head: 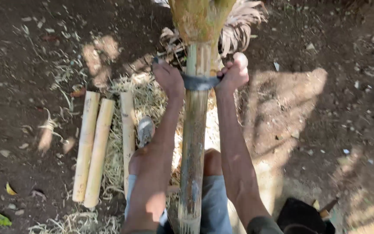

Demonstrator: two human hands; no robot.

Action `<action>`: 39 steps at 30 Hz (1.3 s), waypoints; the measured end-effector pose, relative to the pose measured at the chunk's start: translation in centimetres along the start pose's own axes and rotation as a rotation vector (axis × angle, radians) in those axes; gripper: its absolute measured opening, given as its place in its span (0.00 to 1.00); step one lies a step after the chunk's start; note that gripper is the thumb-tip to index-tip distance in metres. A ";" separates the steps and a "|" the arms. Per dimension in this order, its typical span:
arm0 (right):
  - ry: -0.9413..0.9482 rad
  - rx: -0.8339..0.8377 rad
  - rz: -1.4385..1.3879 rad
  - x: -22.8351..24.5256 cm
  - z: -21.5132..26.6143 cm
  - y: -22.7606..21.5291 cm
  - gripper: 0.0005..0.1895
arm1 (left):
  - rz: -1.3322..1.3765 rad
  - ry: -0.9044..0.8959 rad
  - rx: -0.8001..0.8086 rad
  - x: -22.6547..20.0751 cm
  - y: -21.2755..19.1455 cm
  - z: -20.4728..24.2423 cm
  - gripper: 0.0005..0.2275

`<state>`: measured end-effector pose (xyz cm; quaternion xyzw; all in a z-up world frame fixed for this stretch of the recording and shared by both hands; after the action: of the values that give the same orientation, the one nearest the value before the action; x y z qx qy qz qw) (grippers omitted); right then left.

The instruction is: Shaping and scraping bamboo poles using a sickle-like tool.

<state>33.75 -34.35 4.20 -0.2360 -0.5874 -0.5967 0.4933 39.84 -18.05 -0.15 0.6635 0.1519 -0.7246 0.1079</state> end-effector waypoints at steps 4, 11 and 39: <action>0.132 -0.065 -0.044 -0.9 0.3 -2.6 0.04 | -0.047 -0.110 0.148 -1.7 -1.7 0.9 0.13; -0.012 -0.075 0.063 -2.6 -2.3 0.0 0.02 | 0.075 -0.270 0.168 -1.5 0.2 -0.7 0.11; -0.086 -0.094 0.102 1.2 2.4 -1.1 0.08 | -0.064 -0.246 0.178 -2.8 -2.7 1.5 0.12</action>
<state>31.58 -32.70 5.18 -0.3139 -0.5666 -0.5869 0.4859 37.73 -16.17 2.90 0.5713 0.0939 -0.8142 0.0432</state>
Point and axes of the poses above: each hand's wrist, its own z-axis away from the middle knuckle, its own y-axis out of the palm, x = y × z, the point moved 2 cm from there along -z, towards the middle knuckle, and after that the axes turned 6 degrees about -y, right-handed, at the moved point
